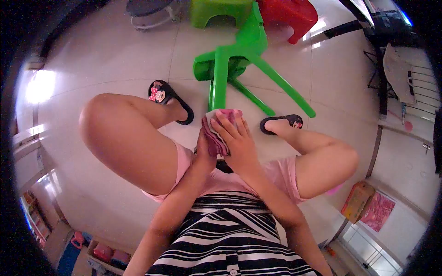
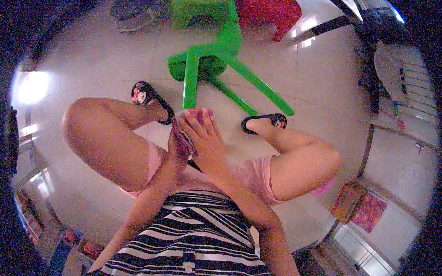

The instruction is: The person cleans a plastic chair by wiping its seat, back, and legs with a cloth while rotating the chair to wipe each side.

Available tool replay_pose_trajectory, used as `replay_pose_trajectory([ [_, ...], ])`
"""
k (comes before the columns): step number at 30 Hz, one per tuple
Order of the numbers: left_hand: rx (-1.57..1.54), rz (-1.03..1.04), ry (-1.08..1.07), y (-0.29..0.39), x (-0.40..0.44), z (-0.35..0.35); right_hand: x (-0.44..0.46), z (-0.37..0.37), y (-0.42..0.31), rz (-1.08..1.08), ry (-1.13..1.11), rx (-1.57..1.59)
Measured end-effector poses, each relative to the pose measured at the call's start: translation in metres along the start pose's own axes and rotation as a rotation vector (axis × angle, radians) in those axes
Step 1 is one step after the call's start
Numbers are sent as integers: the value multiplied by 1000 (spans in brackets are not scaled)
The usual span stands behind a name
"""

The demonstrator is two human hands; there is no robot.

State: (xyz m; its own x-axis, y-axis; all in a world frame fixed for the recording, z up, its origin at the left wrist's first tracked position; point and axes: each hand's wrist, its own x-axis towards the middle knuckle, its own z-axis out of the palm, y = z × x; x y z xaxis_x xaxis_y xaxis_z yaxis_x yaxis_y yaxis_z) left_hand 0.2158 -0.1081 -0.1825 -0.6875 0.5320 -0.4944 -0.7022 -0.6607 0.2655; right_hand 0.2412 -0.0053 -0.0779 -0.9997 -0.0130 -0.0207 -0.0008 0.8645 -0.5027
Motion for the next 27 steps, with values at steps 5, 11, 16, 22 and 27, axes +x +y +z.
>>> replay_pose_trajectory([
  [5, 346, 26, 221, 0, -10, 24, 11, -1, 10, 3, 33, -54],
  [11, 440, -24, 308, -6, 1, 12, 52, -8, 26, 3, 97, -92],
  [16, 544, 79, 316, -6, 1, 30, 90, -6, 49, -30, 169, -133],
  [22, 554, 143, 203, -6, 4, 36, 124, -11, 66, -45, 178, -232],
  [27, 582, 140, 208, -9, 7, 29, 147, -16, 69, -36, 142, -314],
])
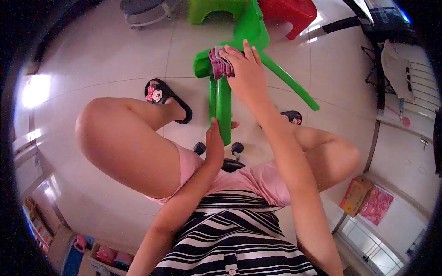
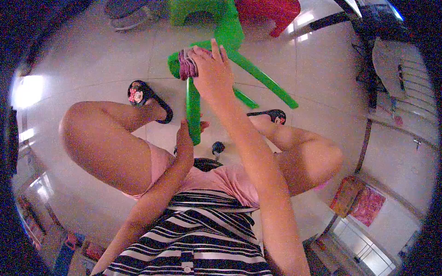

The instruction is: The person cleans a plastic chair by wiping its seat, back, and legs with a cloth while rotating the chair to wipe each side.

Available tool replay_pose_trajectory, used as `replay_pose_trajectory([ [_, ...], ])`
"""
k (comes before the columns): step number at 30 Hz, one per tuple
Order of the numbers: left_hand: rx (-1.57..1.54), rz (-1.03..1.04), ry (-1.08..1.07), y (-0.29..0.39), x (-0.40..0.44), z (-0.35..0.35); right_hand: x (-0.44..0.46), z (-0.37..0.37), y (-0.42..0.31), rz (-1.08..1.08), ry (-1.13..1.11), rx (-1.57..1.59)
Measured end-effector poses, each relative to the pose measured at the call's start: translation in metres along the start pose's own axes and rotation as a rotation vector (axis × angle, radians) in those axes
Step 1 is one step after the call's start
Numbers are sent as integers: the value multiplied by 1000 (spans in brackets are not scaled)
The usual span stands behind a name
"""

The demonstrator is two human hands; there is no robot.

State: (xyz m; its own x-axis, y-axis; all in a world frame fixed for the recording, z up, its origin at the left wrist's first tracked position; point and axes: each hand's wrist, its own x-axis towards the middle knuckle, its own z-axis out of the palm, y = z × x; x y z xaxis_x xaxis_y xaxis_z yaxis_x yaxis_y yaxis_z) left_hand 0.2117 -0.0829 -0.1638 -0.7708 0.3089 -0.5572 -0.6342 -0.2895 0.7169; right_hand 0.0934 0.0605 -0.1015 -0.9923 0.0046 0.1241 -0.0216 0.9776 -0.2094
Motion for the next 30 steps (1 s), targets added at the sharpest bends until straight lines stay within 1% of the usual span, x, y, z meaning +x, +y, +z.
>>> replay_pose_trajectory([
  [2, 4, -14, -18, -6, 3, -3, 4, -1, 1, 0, -4, -11],
  [5, -2, -48, 13, 10, -4, 7, 6, 0, 1, 6, -18, -18],
  [8, 23, -31, 9, 9, -4, 8, 5, 3, -1, 18, -39, -15],
  [11, 14, -98, 12, 6, -6, 9, -2, 1, -7, 16, -35, 40],
  [14, -80, -118, -45, -9, -1, 3, -14, 6, -11, 15, -12, 85],
  [17, -78, -126, 39, -4, -2, 9, -23, 4, -15, 14, -13, 81],
  [20, -67, -112, 5, -5, 0, 5, -36, -1, -21, 4, -26, 114],
  [23, -42, -132, 112, 2, -5, 13, -55, -9, -27, 6, -41, 171],
  [26, 58, -191, 161, 8, -7, 14, -72, -20, -36, 19, -102, 221],
  [29, -23, -69, 196, -18, -3, 7, -89, -31, -44, 24, -154, 244],
  [30, -36, -17, 189, -17, -4, 8, -97, -31, -45, 18, -165, 245],
])
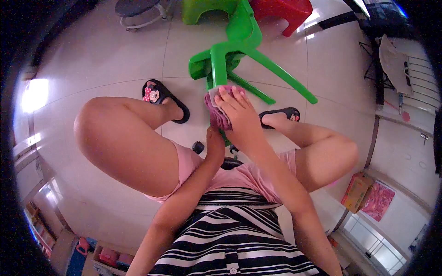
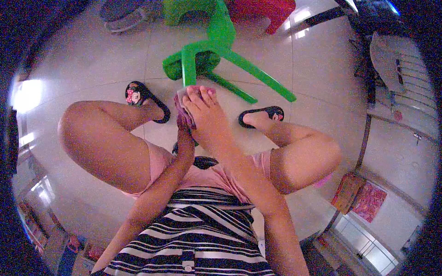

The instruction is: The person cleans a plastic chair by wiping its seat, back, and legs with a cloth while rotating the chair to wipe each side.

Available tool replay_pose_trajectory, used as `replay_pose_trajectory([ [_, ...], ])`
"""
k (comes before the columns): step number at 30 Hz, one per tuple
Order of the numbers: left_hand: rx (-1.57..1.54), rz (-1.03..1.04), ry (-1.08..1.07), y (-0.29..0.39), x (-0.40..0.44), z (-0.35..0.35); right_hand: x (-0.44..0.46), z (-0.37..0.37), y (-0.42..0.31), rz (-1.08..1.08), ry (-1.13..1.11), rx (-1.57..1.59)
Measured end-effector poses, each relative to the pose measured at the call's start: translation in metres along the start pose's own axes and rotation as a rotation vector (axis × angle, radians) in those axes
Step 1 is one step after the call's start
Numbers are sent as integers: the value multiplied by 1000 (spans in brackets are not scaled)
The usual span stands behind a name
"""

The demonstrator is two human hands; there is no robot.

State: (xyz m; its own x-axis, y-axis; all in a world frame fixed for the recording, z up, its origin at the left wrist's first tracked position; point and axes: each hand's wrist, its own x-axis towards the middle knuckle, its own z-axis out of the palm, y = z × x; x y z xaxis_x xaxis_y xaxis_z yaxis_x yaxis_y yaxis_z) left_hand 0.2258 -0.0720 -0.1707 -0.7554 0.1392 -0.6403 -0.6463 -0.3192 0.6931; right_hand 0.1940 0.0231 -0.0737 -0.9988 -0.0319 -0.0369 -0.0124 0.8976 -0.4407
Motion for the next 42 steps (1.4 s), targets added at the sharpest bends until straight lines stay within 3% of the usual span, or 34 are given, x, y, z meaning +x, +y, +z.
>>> replay_pose_trajectory([
  [2, -38, 101, -19, 1, -2, 1, -12, 2, -2, 0, -9, 18],
  [7, -22, -6, -250, 5, -2, -14, -33, 0, -6, -6, -42, 43],
  [9, -205, -43, -347, -1, 9, -16, -39, -4, -6, -20, -87, 29],
  [11, -599, -115, -477, -36, 35, -29, -41, -7, -9, -20, -96, 45],
  [20, -347, -149, -398, -1, 8, -19, -48, 4, -11, 22, -63, 0],
  [26, 33, -174, -254, 15, 6, -12, -35, 0, -5, 27, -26, -87],
  [28, 5, -128, -147, 19, -1, -4, -25, 1, -1, 24, 0, -82],
  [32, 2, -216, -316, 19, 8, -15, 6, -2, 8, 25, 24, -115],
  [35, -182, -265, -289, 19, 8, -7, 34, 2, 20, 18, 101, -118],
  [42, -140, -234, -228, 26, 4, -1, 90, 8, 41, 39, 171, -206],
])
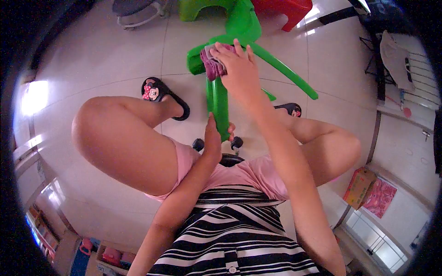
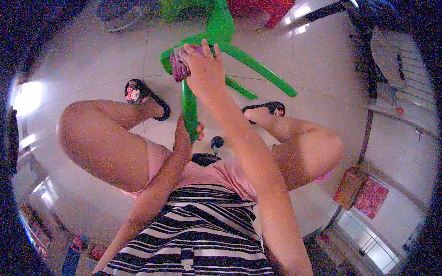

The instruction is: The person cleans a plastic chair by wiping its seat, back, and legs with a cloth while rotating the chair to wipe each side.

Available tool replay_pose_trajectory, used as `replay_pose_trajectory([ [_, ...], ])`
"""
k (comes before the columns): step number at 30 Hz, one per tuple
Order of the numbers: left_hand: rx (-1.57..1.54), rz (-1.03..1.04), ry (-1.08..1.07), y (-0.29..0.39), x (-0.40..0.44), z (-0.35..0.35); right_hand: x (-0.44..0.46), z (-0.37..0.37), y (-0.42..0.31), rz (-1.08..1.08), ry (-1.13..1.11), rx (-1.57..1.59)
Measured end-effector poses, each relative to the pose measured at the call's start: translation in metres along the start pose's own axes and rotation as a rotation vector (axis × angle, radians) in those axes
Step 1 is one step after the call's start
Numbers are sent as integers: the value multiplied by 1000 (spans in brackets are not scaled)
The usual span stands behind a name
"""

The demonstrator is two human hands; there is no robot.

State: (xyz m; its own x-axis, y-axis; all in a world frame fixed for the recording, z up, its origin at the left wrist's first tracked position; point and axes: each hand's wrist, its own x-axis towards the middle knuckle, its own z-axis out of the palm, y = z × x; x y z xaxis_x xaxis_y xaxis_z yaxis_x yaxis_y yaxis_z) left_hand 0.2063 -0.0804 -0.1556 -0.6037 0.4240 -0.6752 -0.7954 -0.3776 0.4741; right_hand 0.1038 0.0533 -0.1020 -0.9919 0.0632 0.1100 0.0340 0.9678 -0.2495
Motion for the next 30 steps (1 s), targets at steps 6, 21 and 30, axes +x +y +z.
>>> replay_pose_trajectory([
  [6, 5, 20, -3, 0, 0, 1, 16, 8, 7, -32, -6, -9],
  [21, -689, -64, -68, 0, 4, -1, -10, 5, -10, -47, -12, 25],
  [30, -786, -38, -42, -3, 8, -12, -66, -18, -27, -81, -120, 136],
])
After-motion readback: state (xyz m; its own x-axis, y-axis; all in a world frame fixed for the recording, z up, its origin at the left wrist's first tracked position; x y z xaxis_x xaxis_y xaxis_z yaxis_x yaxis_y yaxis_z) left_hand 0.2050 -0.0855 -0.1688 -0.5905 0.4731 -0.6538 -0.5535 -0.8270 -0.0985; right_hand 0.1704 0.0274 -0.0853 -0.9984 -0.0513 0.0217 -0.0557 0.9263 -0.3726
